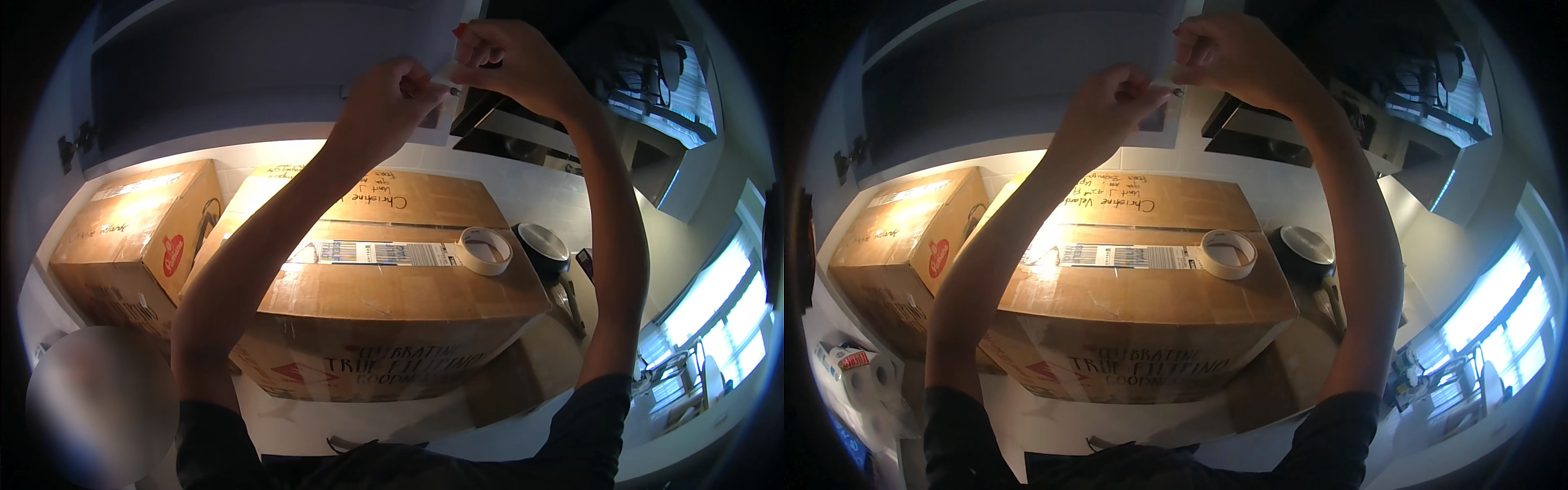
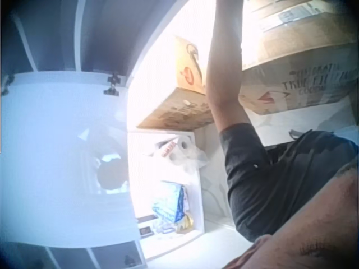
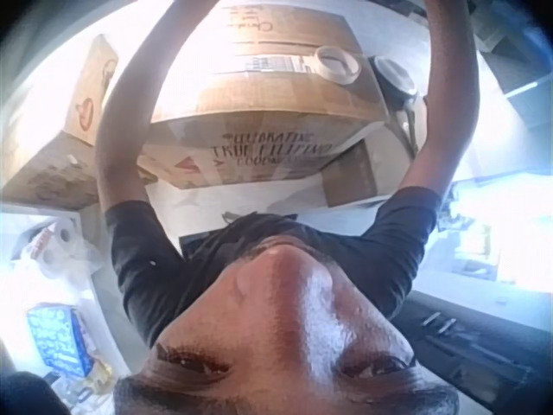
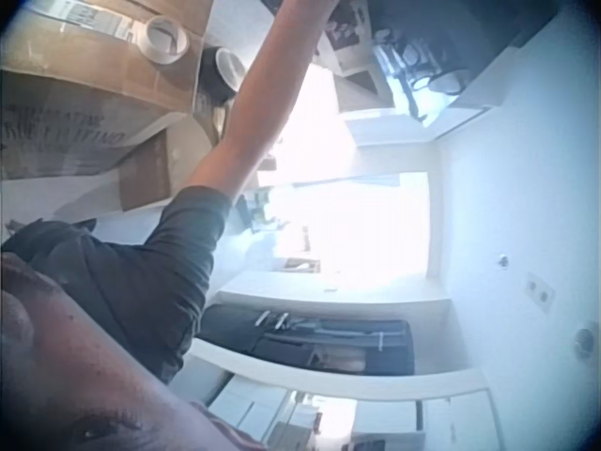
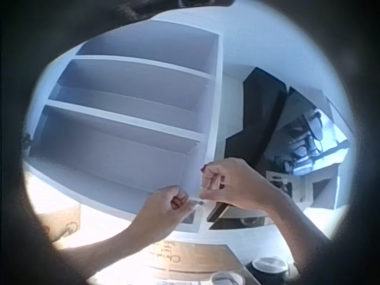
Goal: The person tapes a cardboard box, then sits on the floor to sand a small piece of wood with sandpaper. They then stand and sand the edge of a white cabinet door.
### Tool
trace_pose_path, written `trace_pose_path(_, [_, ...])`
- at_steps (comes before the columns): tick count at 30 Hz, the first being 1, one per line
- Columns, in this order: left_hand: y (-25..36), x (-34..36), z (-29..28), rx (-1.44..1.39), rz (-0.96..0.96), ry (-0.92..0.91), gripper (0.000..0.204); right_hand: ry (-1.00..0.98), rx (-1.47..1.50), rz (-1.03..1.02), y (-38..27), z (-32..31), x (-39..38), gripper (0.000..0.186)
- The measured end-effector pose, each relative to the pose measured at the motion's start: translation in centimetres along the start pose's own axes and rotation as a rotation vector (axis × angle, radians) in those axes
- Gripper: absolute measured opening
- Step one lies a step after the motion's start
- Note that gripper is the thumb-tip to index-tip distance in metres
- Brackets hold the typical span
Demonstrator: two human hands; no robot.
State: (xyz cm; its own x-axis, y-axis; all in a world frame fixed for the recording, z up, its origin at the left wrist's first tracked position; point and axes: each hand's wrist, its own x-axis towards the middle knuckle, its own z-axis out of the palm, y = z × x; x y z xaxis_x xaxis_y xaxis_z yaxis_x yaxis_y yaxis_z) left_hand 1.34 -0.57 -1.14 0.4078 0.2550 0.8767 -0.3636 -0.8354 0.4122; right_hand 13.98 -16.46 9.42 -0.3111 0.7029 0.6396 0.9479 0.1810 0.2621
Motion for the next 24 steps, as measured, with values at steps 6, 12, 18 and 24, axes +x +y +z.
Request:
trace_pose_path(6, [-0.1,0.0,-0.1,-0.034,-0.043,-0.042,0.032,-0.031,0.016,0.057,-0.1,-0.2,-0.1,0.032])
trace_pose_path(12, [0.3,0.0,-0.3,-0.001,-0.03,-0.049,0.033,-0.052,0.008,0.204,-3.4,-1.5,0.2,0.027])
trace_pose_path(18, [-0.1,0.0,-0.3,0.04,-0.004,-0.04,0.034,-0.052,0.1,0.234,-3.2,-1.4,0.1,0.023])
trace_pose_path(24, [0.2,0.0,-0.4,0.023,-0.017,-0.07,0.035,-0.036,0.086,0.23,-3.6,-1.4,0.0,0.021])
